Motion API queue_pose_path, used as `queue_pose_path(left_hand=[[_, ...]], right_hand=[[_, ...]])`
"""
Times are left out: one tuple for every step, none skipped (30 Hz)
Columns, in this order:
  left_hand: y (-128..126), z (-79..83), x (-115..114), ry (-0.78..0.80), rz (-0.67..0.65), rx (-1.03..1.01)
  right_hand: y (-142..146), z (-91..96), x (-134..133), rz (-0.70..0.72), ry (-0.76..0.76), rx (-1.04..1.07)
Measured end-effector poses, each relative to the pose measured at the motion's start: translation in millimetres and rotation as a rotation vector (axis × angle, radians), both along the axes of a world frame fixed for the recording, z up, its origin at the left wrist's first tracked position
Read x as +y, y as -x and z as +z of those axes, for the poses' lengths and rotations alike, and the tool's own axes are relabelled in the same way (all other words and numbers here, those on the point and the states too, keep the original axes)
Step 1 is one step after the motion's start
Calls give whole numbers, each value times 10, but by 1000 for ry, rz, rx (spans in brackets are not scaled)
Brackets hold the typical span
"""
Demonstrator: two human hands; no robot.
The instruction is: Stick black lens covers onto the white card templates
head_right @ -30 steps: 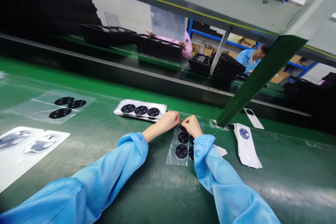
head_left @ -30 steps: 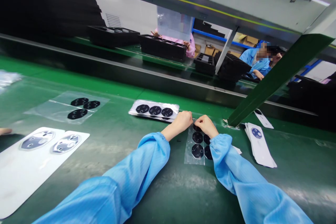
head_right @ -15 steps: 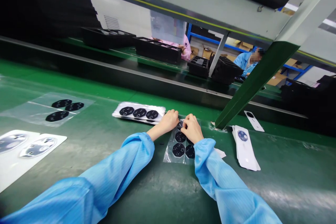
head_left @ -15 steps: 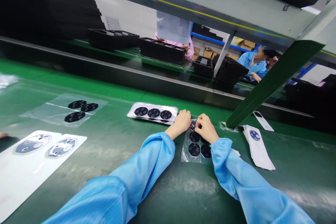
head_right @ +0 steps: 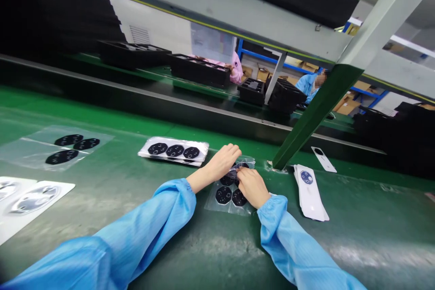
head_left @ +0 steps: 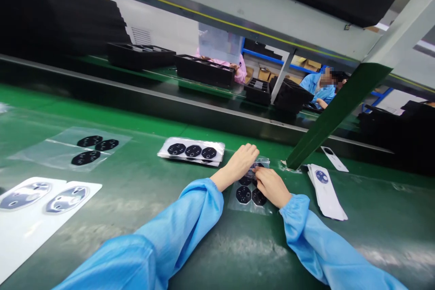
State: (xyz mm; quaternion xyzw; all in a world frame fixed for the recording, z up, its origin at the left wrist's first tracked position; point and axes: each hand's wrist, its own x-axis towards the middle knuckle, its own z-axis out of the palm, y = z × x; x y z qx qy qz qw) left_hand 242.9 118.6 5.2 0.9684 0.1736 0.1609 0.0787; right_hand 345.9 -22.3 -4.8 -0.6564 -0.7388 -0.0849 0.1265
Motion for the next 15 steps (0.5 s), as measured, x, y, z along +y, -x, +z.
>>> queue_pose_path(left_hand=[[-36,-4,-6,19,-46,12],[-79,-18,0,42,-80,26],[-126,-38,19,68,-100,41],[-173,-62,47,94,-110,55],[-217,-87,82,119,-114,65],[-254,-110,120,141,-119,71],[-283,-131,158,161,-125,75],[-303,-148,192,177,-134,77],[-315,-161,221,189,-145,77],[-320,-171,244,199,-156,78],[-320,-177,260,205,-165,79],[-317,-182,270,208,-173,82],[-313,-186,276,207,-179,86],[-309,-188,278,204,-184,91],[-305,-189,278,199,-188,97]], right_hand=[[4,-1,9,-1,-5,-17],[8,1,19,-1,-9,-34],[14,7,27,1,-12,-53],[21,15,34,3,-12,-72],[30,26,38,5,-12,-92],[41,38,39,6,-9,-112],[55,51,36,4,-5,-132],[72,63,28,1,1,-151],[92,76,14,-3,6,-169],[116,88,-6,-7,12,-185],[144,99,-33,-8,17,-199],[176,112,-67,-8,22,-212],[214,126,-108,-4,28,-222],[257,141,-154,0,34,-229],[306,158,-206,3,40,-234]])
